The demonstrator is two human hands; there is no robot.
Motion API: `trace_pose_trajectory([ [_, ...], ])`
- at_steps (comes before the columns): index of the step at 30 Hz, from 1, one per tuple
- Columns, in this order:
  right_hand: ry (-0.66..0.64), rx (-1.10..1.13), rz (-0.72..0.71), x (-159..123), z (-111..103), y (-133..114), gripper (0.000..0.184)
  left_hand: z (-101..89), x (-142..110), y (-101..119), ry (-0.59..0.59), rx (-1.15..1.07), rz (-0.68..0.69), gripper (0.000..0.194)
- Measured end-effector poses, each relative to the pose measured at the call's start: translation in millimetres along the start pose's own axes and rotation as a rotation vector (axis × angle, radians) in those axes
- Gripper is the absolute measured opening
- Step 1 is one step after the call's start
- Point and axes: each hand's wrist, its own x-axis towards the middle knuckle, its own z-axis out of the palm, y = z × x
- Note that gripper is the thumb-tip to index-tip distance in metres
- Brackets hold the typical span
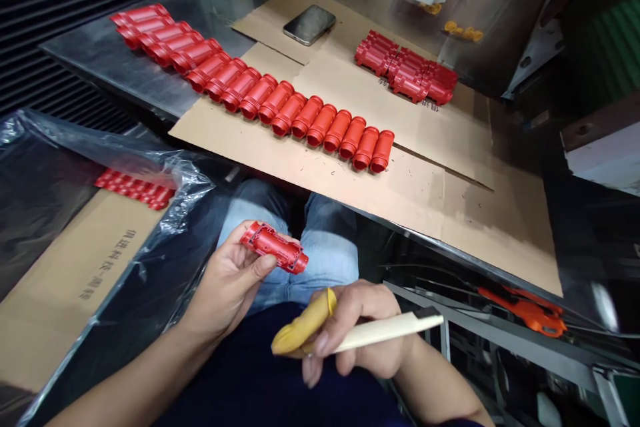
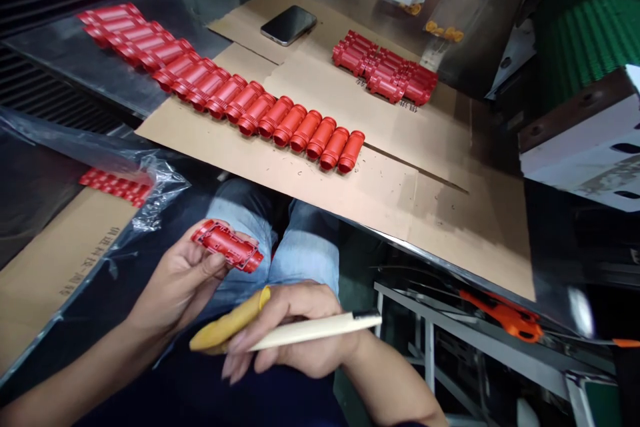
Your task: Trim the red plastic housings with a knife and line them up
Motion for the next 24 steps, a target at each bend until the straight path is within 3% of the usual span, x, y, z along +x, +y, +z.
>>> trace_pose_trajectory([
  [2, 0.120, -0.073, 0.008, -2.1, -1.5, 0.6, 0.021, -1.2, -1.5, -0.2, 0.024, 0.046, 0.044, 0.039],
  [4, 0.289, -0.386, -0.020, -2.2, -5.6, 3.5, 0.012, -2.4, -3.5, -0.8, 0.047, 0.097, 0.095, 0.042],
  [6, 0.348, -0.644, -0.067, -1.3, -8.1, 7.4, 0.025, -3.1, -6.2, -1.8, 0.055, 0.148, 0.161, 0.042],
  [13, 0.269, -0.790, -0.284, 2.2, 0.6, 17.6, 0.049, 0.3, -13.1, -1.1, 0.064, 0.274, 0.347, 0.044],
  [24, 0.252, -0.795, -0.293, 1.7, 1.6, 19.0, 0.049, 4.0, -15.3, 2.4, 0.079, 0.328, 0.408, 0.041],
])
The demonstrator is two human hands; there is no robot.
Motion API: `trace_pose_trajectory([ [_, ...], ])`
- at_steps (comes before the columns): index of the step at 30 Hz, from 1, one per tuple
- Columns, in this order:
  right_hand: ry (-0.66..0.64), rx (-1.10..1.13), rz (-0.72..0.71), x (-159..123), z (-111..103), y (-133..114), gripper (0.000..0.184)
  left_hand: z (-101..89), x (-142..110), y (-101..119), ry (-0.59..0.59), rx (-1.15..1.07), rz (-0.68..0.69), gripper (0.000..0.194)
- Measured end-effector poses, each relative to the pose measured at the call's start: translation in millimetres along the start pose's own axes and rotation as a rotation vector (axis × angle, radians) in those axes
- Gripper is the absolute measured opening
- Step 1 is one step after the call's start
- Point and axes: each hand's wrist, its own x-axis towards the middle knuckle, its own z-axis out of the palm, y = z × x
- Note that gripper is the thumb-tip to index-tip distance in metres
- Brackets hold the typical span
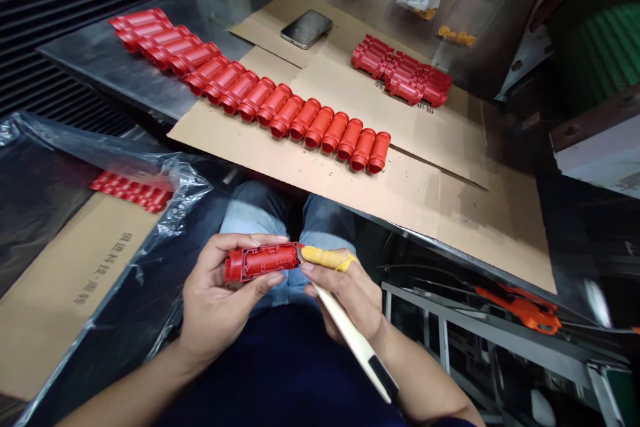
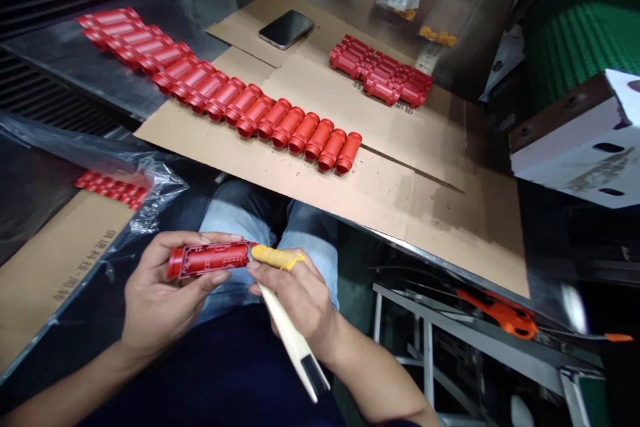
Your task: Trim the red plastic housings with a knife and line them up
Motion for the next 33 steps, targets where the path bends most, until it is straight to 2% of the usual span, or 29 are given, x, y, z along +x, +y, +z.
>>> trace_pose_trajectory([
  [4, -0.011, -0.004, 0.005, 1.6, -0.7, -1.0, 0.045, 0.5, -1.1, 0.3, 0.007, 0.005, -0.006, 0.041],
  [8, -0.068, 0.035, 0.078, 4.4, -4.1, -2.2, 0.036, -1.1, -2.3, -4.1, 0.023, -0.033, -0.031, 0.042],
  [14, -0.214, -0.093, -0.060, 1.5, -13.6, 10.3, 0.038, -10.1, 6.8, -15.4, -0.034, -0.174, -0.254, 0.038],
  [16, -0.151, -0.072, 0.042, -0.8, -17.1, 17.3, 0.033, -12.2, 9.3, -16.9, -0.077, -0.231, -0.286, 0.037],
  [19, 0.039, 0.059, 0.312, -1.7, -20.4, 21.3, 0.025, -14.4, 8.8, -17.4, -0.132, -0.240, -0.318, 0.040],
  [21, 0.044, 0.173, 0.376, 0.1, -20.7, 17.3, 0.018, -15.7, 7.1, -17.6, -0.162, -0.208, -0.321, 0.040],
  [25, -0.062, 0.273, 0.270, 4.1, -17.8, 3.5, 0.020, -17.5, 5.7, -18.3, -0.217, -0.162, -0.273, 0.035],
  [28, -0.073, 0.260, 0.203, 3.7, -15.2, -0.5, 0.024, -18.1, 6.1, -18.0, -0.243, -0.164, -0.254, 0.033],
  [33, -0.073, 0.253, 0.188, 2.1, -13.9, 1.7, 0.024, -18.9, 5.4, -16.5, -0.251, -0.170, -0.248, 0.031],
])
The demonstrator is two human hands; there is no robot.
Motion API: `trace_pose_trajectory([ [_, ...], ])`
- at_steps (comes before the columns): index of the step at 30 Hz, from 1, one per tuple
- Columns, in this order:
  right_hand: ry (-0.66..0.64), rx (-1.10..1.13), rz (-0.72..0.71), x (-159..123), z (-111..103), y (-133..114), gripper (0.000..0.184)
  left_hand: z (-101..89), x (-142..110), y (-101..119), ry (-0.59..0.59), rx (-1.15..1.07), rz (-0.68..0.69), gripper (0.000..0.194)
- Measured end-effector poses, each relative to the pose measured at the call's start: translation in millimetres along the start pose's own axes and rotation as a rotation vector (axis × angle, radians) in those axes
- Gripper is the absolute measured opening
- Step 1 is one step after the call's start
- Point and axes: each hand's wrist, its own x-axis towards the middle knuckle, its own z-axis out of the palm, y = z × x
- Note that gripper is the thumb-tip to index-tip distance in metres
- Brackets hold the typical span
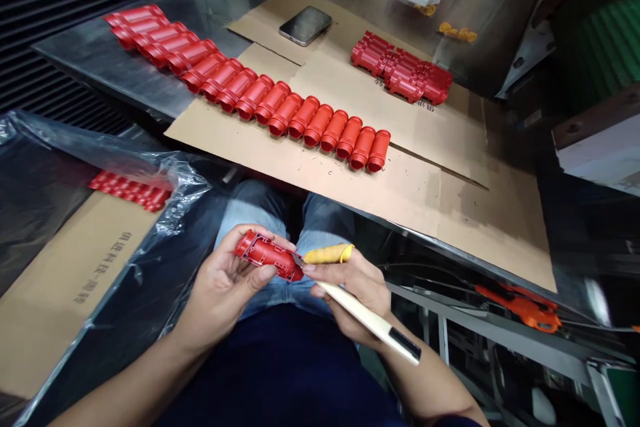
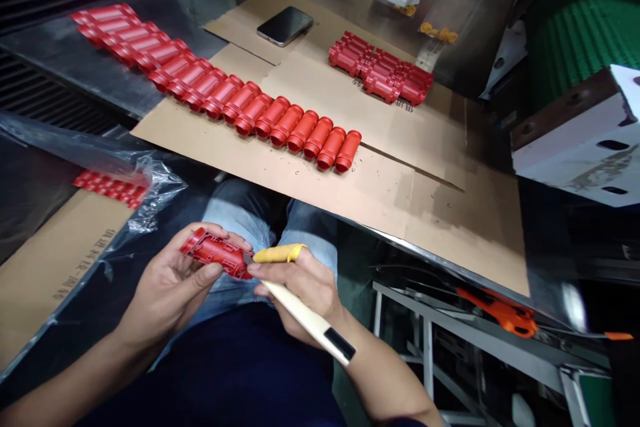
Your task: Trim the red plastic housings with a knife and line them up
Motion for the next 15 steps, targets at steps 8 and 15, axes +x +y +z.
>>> trace_pose_trajectory([
  [8, 0.020, -0.033, 0.024, 2.1, 1.4, -6.9, 0.023, 8.4, 1.9, 2.3, 0.039, -0.123, 0.000, 0.031],
  [15, 0.039, -0.060, 0.051, 0.2, 1.7, -11.8, 0.019, 8.9, 2.1, 5.4, 0.061, -0.224, -0.038, 0.031],
])
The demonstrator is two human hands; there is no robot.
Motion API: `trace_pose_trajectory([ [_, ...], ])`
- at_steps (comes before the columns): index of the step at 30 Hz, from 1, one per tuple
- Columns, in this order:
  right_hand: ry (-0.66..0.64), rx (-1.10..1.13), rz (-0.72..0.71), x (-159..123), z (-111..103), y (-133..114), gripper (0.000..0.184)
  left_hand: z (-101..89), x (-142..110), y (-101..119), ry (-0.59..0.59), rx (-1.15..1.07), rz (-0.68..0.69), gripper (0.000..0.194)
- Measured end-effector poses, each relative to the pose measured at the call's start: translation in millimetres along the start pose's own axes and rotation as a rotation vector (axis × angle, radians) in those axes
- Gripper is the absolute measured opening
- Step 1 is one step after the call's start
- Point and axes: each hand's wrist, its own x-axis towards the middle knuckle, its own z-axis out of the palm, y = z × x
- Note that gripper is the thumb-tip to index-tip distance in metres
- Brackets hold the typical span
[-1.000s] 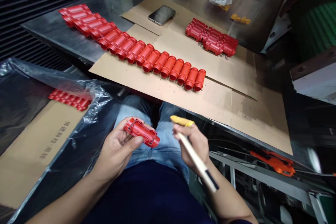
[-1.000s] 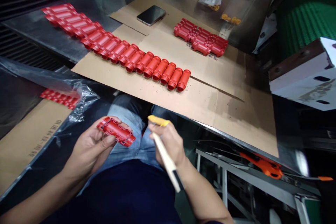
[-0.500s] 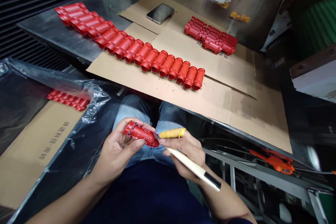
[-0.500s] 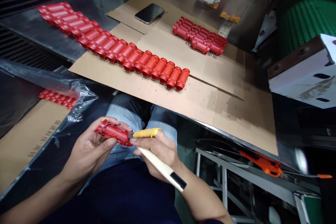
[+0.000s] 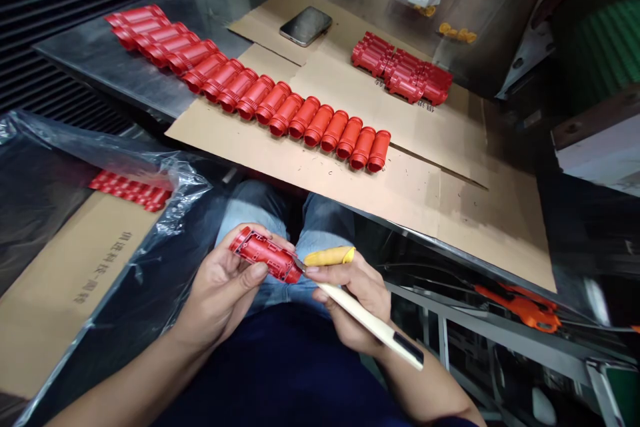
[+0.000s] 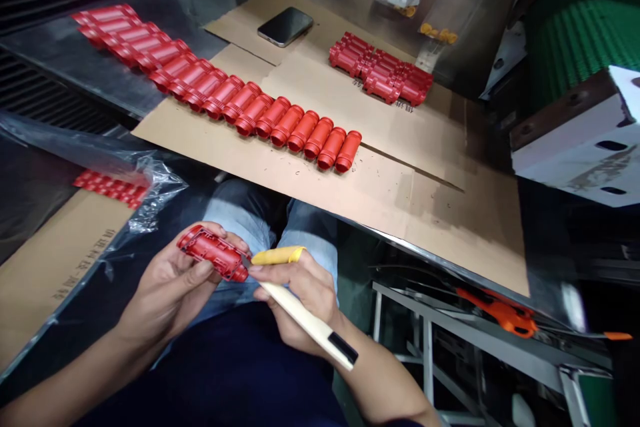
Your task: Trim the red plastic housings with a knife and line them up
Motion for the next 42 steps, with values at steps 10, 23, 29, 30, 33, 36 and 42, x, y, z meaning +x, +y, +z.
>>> trace_pose_trajectory([
  [10, -0.031, 0.039, -0.003, 3.2, -2.3, 6.7, 0.020, -0.6, 2.1, -2.6, 0.022, -0.005, -0.011, 0.035],
  [23, -0.248, -0.147, -0.258, 19.3, -19.0, 15.1, 0.017, 6.2, 7.7, 3.3, 0.054, -0.017, -0.127, 0.044],
  [29, -0.139, 0.228, 0.160, 11.1, -8.2, 22.4, 0.018, 1.4, 7.0, 1.2, 0.055, 0.083, -0.029, 0.058],
  [30, -0.126, 0.300, 0.249, 10.4, -6.7, 22.4, 0.021, -0.8, 6.3, 0.3, 0.043, 0.108, -0.016, 0.059],
  [33, -0.084, 0.525, 0.413, 10.5, -0.6, 24.6, 0.029, -7.3, 3.5, -2.5, 0.019, 0.202, 0.019, 0.063],
  [36, -0.037, 0.671, 0.448, 13.2, 7.4, 29.9, 0.032, -9.5, 0.9, -3.4, 0.032, 0.276, 0.064, 0.066],
  [42, -0.023, 0.883, 0.505, 18.2, 16.1, 27.5, 0.034, -2.1, -1.4, -1.1, 0.068, 0.340, 0.146, 0.064],
])
